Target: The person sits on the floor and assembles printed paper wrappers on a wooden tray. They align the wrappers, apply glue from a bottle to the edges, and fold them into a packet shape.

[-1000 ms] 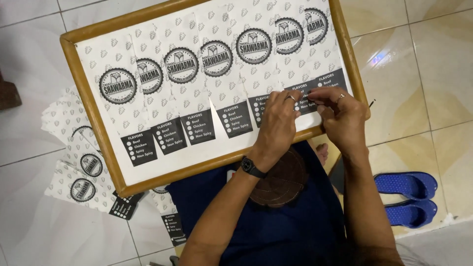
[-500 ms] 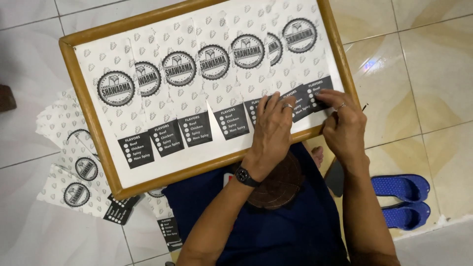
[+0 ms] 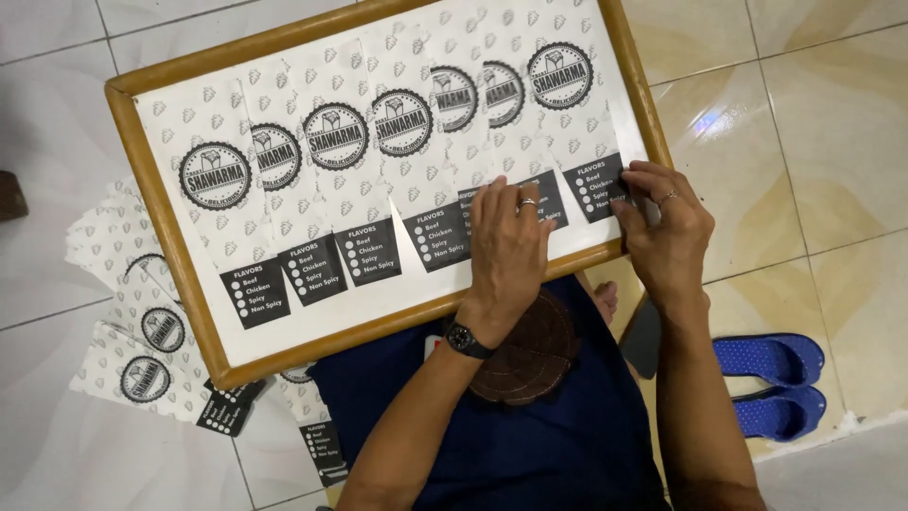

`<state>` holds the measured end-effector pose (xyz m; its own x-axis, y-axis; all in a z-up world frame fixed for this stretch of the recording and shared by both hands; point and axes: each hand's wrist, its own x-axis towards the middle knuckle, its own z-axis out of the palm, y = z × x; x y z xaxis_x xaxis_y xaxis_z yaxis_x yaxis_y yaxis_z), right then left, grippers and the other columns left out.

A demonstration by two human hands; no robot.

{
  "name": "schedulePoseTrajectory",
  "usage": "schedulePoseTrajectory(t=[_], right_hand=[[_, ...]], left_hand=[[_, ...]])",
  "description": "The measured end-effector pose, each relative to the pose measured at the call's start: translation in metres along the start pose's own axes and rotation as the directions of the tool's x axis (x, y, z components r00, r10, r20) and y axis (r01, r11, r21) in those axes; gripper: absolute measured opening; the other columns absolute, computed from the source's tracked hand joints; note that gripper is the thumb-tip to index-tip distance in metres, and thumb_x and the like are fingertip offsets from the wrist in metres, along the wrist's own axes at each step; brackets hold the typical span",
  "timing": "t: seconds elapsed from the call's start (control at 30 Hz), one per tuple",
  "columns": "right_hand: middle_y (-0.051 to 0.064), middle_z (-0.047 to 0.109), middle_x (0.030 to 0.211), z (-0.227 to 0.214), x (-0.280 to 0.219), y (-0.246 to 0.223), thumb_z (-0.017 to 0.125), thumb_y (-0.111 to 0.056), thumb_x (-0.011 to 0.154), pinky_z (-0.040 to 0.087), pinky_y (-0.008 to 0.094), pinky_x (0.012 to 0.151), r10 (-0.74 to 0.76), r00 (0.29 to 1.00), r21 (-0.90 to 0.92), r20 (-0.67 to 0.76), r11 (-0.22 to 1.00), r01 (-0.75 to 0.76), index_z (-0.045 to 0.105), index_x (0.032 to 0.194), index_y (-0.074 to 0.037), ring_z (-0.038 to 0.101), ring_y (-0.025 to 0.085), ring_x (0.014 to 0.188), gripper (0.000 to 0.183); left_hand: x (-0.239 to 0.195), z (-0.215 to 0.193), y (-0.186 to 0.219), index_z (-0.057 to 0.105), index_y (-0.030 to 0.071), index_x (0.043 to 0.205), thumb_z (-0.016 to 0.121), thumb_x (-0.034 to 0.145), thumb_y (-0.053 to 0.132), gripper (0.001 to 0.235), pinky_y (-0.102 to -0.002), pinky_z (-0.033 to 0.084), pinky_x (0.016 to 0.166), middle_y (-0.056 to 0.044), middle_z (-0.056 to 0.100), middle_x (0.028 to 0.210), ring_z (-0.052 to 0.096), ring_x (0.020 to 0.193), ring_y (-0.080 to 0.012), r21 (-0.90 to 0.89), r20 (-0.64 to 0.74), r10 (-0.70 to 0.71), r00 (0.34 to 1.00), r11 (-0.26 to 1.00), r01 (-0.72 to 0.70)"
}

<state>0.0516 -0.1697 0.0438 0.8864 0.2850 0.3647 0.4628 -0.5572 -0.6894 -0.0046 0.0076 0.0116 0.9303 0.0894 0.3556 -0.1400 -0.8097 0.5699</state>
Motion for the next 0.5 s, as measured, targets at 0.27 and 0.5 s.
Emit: schedulePoseTrajectory(t=[0.27, 0.5], right_hand=[[0.029, 0.065, 0.117, 0.001, -0.003, 0.005, 0.083, 0.015, 0.085, 0.058, 0.047, 0.092, 0.055, 0.998, 0.099, -0.018, 0.994, -0.053, 0.071, 0.115, 0.012, 0.069, 0.046, 0.107, 0.033], [0.02, 0.069, 0.109, 0.003, 0.007, 0.004, 0.09, 0.008, 0.073, 0.061, 0.045, 0.089, 0.201, 0.98, 0.055, -0.002, 0.978, -0.2, 0.074, 0.11, 0.003, 0.072, 0.041, 0.099, 0.04]], left_hand=[[0.011, 0.038, 0.007, 0.064, -0.004, 0.118, 0.063, 0.091, 0.002, 0.027, -0.049, 0.045, 0.1, -0.015, 0.06, 0.101, 0.06, 0.11, -0.0364, -0.25, -0.022, 0.023, 0.999, 0.968, -0.028], [0.023, 0.041, 0.005, 0.062, -0.002, 0.12, 0.076, 0.082, 0.004, 0.041, -0.042, 0.046, 0.091, -0.014, 0.06, 0.104, 0.056, 0.099, -0.0325, -0.303, 0.111, 0.014, 0.994, 0.953, 0.02]])
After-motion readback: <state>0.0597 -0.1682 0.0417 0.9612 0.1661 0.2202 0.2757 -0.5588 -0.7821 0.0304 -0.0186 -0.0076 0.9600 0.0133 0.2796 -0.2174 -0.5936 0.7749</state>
